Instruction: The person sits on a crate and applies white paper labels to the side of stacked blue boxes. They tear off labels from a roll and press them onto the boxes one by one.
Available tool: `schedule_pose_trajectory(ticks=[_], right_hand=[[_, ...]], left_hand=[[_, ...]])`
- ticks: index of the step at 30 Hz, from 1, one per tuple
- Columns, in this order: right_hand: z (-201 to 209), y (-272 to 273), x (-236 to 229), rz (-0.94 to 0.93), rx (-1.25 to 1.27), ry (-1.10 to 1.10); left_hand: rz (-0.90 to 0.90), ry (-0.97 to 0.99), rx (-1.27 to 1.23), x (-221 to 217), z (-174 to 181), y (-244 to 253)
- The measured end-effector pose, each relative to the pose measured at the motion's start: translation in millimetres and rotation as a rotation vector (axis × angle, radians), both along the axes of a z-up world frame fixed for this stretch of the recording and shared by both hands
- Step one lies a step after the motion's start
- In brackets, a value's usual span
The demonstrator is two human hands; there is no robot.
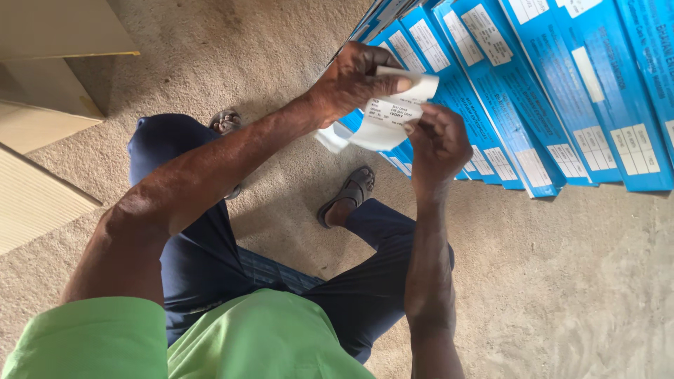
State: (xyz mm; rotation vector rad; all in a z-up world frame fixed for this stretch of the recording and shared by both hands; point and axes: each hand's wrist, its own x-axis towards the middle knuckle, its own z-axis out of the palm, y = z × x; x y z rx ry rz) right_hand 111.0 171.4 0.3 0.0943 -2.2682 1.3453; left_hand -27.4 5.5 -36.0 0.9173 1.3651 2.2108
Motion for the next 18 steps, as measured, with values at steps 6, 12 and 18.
schedule_pose_trajectory(ticks=[6, 12, 18], right_hand=[[-0.9, 3.2, 4.6, -0.141, 0.149, -0.035], [2.8, -4.3, 4.3, -0.141, 0.208, -0.031], [2.2, -9.4, 5.1, -0.143, 0.339, 0.077]], left_hand=[[0.009, 0.085, -0.124, -1.5, 0.4, -1.6], [-0.064, -0.035, -0.152, -3.4, 0.8, -6.6], [-0.049, -0.061, -0.061, 0.8, 2.8, -6.2]])
